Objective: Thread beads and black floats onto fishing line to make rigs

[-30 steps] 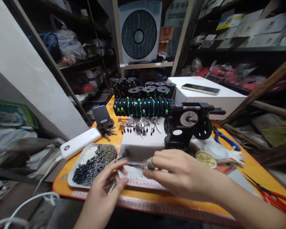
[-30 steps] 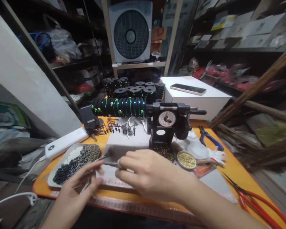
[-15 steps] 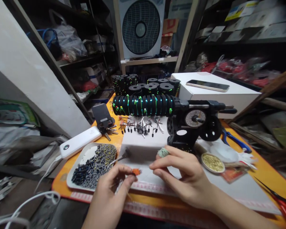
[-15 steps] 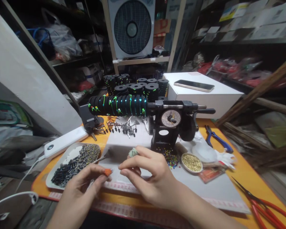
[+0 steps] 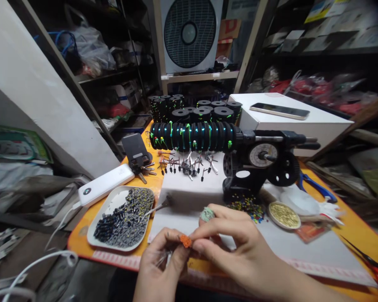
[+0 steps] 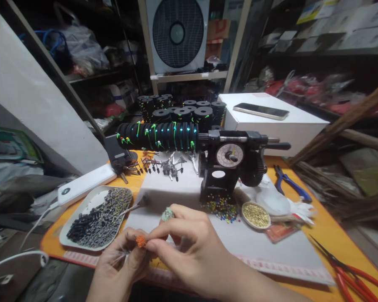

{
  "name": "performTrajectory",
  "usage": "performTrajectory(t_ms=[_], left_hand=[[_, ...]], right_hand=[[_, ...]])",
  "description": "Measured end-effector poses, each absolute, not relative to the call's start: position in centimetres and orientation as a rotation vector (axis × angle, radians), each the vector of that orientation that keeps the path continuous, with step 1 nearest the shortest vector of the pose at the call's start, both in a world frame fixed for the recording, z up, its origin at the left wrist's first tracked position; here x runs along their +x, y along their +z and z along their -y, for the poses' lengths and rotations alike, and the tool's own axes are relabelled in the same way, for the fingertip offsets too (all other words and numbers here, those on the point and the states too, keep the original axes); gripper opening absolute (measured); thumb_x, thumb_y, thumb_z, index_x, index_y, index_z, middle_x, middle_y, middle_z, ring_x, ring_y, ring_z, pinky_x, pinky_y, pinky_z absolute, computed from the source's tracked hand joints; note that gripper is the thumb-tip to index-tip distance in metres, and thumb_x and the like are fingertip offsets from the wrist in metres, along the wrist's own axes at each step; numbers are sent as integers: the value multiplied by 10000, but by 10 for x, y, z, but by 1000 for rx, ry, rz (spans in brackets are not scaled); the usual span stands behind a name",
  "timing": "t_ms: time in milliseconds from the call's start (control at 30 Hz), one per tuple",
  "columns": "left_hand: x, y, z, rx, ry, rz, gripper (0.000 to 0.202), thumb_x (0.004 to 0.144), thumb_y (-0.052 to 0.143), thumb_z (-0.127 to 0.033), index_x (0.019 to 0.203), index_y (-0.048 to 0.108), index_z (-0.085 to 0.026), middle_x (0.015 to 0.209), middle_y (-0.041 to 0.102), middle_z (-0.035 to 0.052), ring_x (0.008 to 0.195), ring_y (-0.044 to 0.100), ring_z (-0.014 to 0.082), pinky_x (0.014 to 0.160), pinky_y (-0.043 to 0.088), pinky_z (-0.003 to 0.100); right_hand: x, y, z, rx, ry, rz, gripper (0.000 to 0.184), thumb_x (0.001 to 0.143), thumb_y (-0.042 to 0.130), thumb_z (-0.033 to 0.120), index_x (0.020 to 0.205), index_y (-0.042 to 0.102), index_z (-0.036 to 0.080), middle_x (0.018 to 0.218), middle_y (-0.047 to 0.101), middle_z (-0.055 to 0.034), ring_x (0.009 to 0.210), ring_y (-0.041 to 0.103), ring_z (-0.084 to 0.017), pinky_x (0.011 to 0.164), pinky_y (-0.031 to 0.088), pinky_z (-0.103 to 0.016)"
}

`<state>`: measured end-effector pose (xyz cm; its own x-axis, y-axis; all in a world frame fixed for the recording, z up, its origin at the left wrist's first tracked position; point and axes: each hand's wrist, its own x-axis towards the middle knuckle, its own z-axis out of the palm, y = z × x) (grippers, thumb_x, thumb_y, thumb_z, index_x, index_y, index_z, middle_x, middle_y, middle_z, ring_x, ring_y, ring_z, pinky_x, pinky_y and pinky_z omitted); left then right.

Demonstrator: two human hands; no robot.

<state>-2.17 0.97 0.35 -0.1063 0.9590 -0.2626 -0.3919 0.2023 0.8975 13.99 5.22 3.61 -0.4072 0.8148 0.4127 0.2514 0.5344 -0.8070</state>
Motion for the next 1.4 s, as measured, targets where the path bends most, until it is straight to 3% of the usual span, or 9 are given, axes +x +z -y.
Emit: performTrajectory(t_ms=[233, 367, 467, 633, 833, 967, 1167, 1267, 1400], left_hand=[[-8, 10, -6, 725, 1463, -1196, 410, 493, 971, -451, 685, 731, -180, 592, 629, -28, 552, 528, 79, 544, 428, 145], [-8, 10, -7, 546, 1521, -1182, 407, 515, 960, -468, 653, 725, -166, 598, 642, -11, 567, 587, 91, 548, 465, 141], [-14, 5, -7, 474, 1444, -1101, 422, 545, 952, -465, 690, 716, -146, 568, 608, -13, 498, 527, 65, 456, 382, 121], [-22, -1, -5, 576, 1443, -1155, 448, 587, 923, -503, 664, 686, -131, 576, 567, -14, 497, 470, 53, 456, 356, 120], [-24, 2, -2, 635, 1544, -1222, 421, 599, 919, -495, 630, 683, -148, 583, 572, -13, 531, 498, 69, 496, 384, 131], [-24, 5, -2, 731, 1602, -1276, 428, 647, 881, -524, 598, 650, -167, 568, 549, -24, 538, 468, 88, 523, 396, 172], [-16, 6, -2, 886, 1659, -1388, 425, 705, 817, -573, 607, 661, -189, 587, 558, -22, 562, 473, 123, 567, 429, 216], [-8, 6, -1, 844, 1685, -1317, 396, 706, 837, -531, 611, 662, -189, 613, 560, -18, 558, 462, 114, 535, 407, 203], [4, 3, 0, 714, 1705, -1179, 351, 719, 850, -476, 623, 667, -192, 627, 545, -23, 557, 462, 101, 499, 380, 180]], right_hand=[[138, 31, -49, -908, 750, 1908, 145, 849, 605, 150, 732, 686, 176, 630, 562, -6, 628, 528, -147, 561, 403, -244], [138, 29, -47, -841, 637, 1940, 143, 820, 598, 104, 740, 696, 169, 620, 529, -2, 596, 515, -137, 514, 383, -228], [139, 30, -46, -687, 507, 2050, 147, 855, 606, 90, 812, 736, 146, 651, 557, -21, 581, 514, -129, 509, 383, -236], [145, 32, -51, -577, 584, 2000, 152, 916, 611, 75, 952, 745, 135, 729, 611, -49, 643, 569, -129, 565, 452, -222], [148, 33, -60, -670, 664, 2021, 175, 920, 590, 65, 931, 757, 119, 767, 605, -67, 677, 578, -143, 573, 453, -242], [146, 36, -55, -717, 769, 2014, 136, 914, 643, 126, 895, 771, 168, 691, 641, -35, 629, 581, -138, 541, 434, -232], [138, 36, -45, -740, 620, 1989, 161, 879, 642, 103, 888, 787, 172, 629, 678, -41, 582, 599, -156, 526, 470, -250], [135, 32, -43, -734, 568, 1933, 155, 841, 648, 68, 879, 768, 159, 642, 688, -47, 573, 606, -154, 494, 468, -242], [133, 30, -43, -720, 593, 1859, 174, 835, 646, 40, 880, 731, 185, 672, 733, -11, 590, 618, -141, 565, 504, -242]])
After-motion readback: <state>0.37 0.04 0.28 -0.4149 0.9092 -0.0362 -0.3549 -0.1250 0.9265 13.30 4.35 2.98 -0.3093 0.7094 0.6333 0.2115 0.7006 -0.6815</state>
